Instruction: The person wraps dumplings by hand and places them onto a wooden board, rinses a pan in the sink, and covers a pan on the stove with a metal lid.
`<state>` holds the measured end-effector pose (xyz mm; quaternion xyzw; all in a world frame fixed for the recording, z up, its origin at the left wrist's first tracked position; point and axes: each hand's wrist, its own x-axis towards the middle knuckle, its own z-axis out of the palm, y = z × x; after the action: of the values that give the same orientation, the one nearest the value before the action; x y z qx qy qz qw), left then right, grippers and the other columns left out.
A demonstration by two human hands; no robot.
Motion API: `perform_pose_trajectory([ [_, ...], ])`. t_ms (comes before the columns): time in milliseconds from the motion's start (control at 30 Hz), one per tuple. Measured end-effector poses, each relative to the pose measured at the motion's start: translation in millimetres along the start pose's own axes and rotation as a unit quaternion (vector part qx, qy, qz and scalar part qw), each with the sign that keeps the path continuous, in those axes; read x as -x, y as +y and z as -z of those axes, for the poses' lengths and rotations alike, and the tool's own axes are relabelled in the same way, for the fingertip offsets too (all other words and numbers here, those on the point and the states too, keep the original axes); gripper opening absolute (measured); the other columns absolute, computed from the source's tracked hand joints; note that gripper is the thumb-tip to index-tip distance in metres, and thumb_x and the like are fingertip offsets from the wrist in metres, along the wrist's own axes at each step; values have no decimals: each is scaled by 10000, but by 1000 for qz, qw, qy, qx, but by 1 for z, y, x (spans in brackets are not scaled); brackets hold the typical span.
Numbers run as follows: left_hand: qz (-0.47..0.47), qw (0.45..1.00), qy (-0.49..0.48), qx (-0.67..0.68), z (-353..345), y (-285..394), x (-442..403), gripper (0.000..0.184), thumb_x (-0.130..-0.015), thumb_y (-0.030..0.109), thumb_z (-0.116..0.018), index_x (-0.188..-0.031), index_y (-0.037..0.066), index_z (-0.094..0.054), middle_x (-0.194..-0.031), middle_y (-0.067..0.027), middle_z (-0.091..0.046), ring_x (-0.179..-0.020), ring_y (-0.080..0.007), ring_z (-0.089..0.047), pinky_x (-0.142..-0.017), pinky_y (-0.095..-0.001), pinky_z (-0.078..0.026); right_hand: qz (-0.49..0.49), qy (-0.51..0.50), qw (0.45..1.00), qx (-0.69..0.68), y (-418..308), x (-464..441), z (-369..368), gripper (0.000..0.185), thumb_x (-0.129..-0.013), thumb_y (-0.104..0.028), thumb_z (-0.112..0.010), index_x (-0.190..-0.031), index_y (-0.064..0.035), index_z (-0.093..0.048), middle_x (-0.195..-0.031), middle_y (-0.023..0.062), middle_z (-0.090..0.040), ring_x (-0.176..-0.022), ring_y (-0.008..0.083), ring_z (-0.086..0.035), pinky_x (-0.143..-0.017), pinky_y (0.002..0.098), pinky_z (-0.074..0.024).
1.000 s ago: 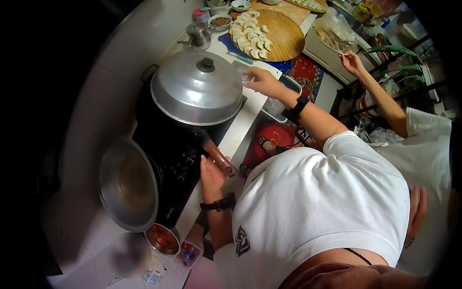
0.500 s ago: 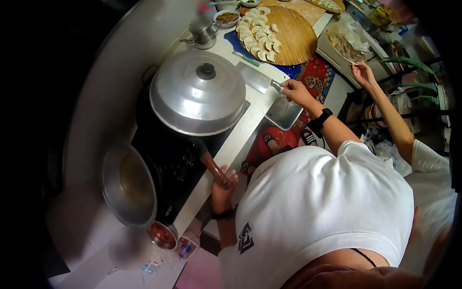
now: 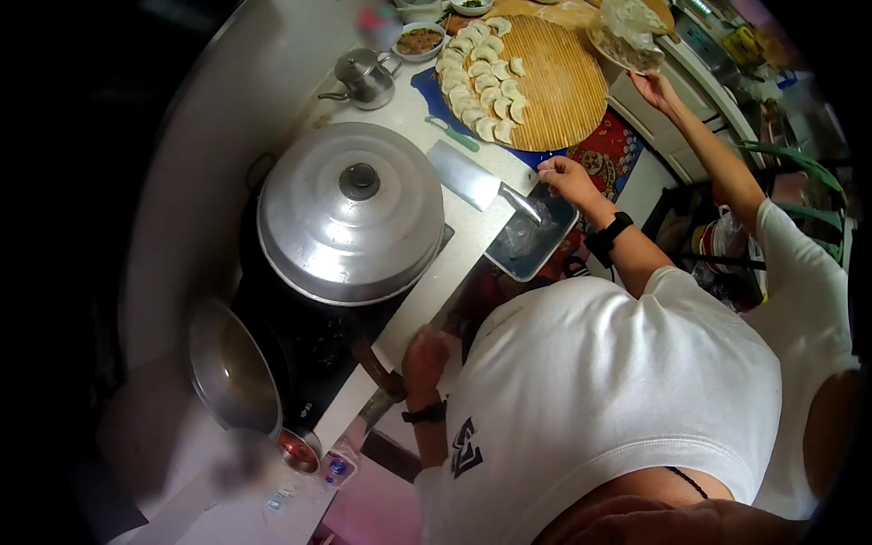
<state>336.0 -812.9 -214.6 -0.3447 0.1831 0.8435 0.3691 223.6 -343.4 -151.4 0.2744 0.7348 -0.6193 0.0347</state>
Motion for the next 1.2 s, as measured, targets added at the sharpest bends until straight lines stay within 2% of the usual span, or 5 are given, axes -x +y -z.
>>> perform_pose_trajectory([
  [333, -29, 994, 50, -87, -21, 11, 3, 266, -954, 225, -514, -1181, 89, -542, -996, -161, -673, -868, -265, -669, -768, -396, -553, 12, -15, 998, -53, -6, -12, 11, 158, -871, -155, -637, -949, -19, -612, -781, 5, -576, -620, 96, -526, -566, 243, -463],
  [700, 2, 1000, -3, -29, 25, 28, -24, 283, -974, 219, -473, -1211, 66, -497, -998, -194, -672, -868, -309, -682, -740, -443, -578, 36, -18, 982, 186, 6, -11, -27, 142, -867, -185, -642, -865, -51, -598, -669, -17, -545, -549, 73, -488, -501, 233, -411],
  [933, 6, 1000, 4, -28, 12, 23, -20, 272, -965, 210, -488, -1183, 53, -533, -977, -183, -676, -846, -302, -681, -748, -420, -571, -6, -17, 987, 159, 2, -1, -18, 125, -859, -160, -641, -881, -43, -601, -697, -7, -558, -570, 82, -509, -518, 236, -428],
  [1000, -2, 998, 21, -54, -1, 22, -14, 263, -960, 210, -496, -1166, 54, -548, -969, -175, -679, -833, -298, -680, -746, -409, -568, -4, 7, 988, 151, -5, 2, -13, 192, -819, -183, -656, -895, -11, -622, -727, 51, -607, -603, 119, -566, -546, 271, -472],
  [1200, -79, 984, 35, -153, -46, 5, -14, 276, -944, 232, -531, -1153, 55, -556, -932, -160, -677, -829, -278, -670, -744, -394, -560, -20, -13, 995, 102, -5, -13, 12, 130, -860, -144, -635, -916, -32, -600, -746, 14, -588, -608, 104, -549, -546, 249, -461],
])
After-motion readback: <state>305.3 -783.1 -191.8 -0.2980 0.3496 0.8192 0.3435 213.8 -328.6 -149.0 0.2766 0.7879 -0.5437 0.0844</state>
